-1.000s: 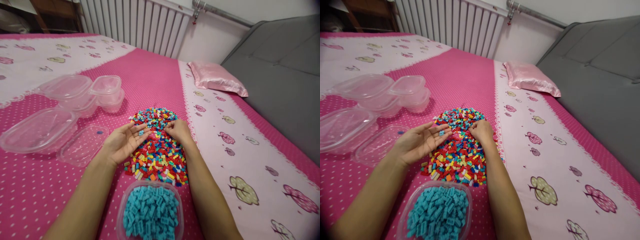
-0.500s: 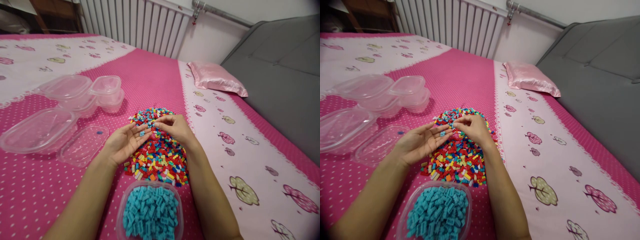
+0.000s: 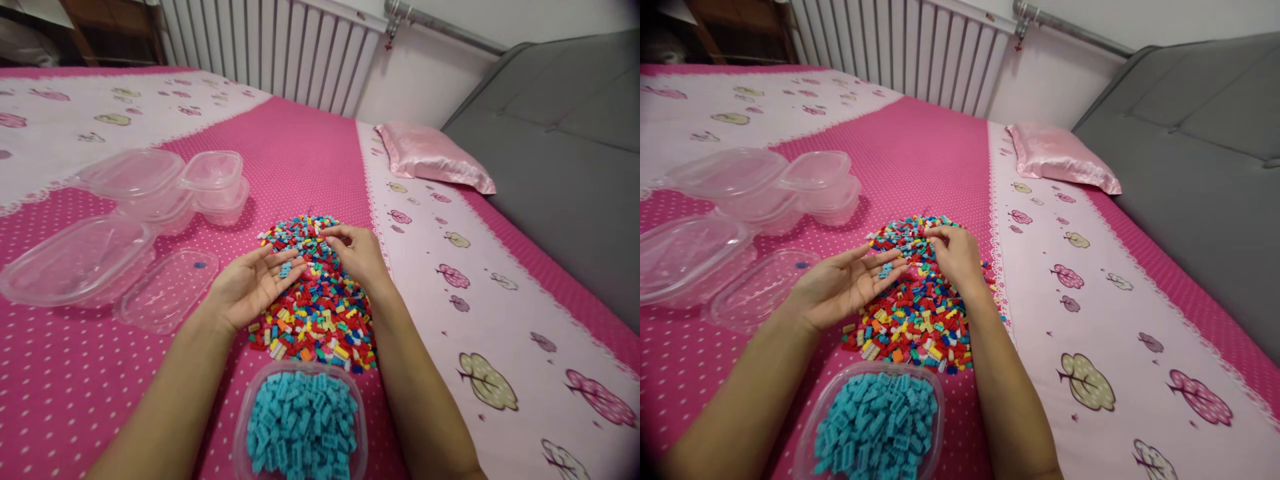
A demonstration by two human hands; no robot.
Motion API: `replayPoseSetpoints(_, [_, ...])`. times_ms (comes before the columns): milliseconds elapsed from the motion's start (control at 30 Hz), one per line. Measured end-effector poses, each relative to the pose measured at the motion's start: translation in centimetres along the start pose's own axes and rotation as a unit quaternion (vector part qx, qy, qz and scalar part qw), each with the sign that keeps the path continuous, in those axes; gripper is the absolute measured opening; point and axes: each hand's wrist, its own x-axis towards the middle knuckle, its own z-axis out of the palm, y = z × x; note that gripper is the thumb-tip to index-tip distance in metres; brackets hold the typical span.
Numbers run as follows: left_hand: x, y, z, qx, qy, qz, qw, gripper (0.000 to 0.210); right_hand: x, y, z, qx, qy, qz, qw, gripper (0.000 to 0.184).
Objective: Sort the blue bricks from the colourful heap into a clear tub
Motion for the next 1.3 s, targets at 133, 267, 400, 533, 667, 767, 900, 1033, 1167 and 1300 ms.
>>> replayPoseSetpoints(133, [0.0,0.1,-0.1,0.013,-0.005,-0.003,1.0,0.032,0.4,1.1,0.2,-0.105,0.03,0.038,0.993,0.029])
replayPoseSetpoints(267, [0.0,0.1,0.0,0.014,0.001,0.001,1.0,0.027,0.5,1.7,1.2,-0.15,-0.021,0.01,0.988,0.031])
replayPoseSetpoints(400, [-0.1,0.1,0.2,0.005,0.017,0.01,1.0,0.022,0.5,2.1,1.9,-0.17,-0.051,-0.006,0.984,0.031])
replayPoseSetpoints(533, [-0.1,0.1,0.2,0.006,0.016,0.011,1.0,0.023,0.6,2.5,2.1,-0.165,-0.047,-0.005,0.985,0.029])
replayPoseSetpoints(667, [-0.1,0.0,0.1,0.014,0.011,0.015,1.0,0.022,0.6,3.0,2.4,-0.162,-0.032,0.0,0.986,0.023])
replayPoseSetpoints(767, [-0.1,0.0,0.1,0.015,0.011,0.015,1.0,0.022,0.7,3.1,2.6,-0.171,-0.026,-0.005,0.985,0.02])
replayPoseSetpoints(900, [0.0,0.1,0.1,0.015,0.012,0.013,1.0,0.023,0.6,3.0,2.6,-0.179,-0.021,-0.01,0.984,0.016])
replayPoseSetpoints(1033, [0.1,0.1,-0.1,0.012,0.007,0.011,1.0,0.024,0.5,2.8,2.5,-0.182,-0.023,-0.008,0.983,0.018])
replayPoseSetpoints(1167, [0.1,0.1,-0.1,0.008,0.007,0.008,1.0,0.026,0.4,2.7,2.5,-0.189,-0.035,-0.001,0.981,0.022])
replayPoseSetpoints(1300, [0.2,0.2,-0.2,0.008,0.004,0.008,1.0,0.028,0.4,2.7,2.6,-0.187,-0.034,0.007,0.982,0.021])
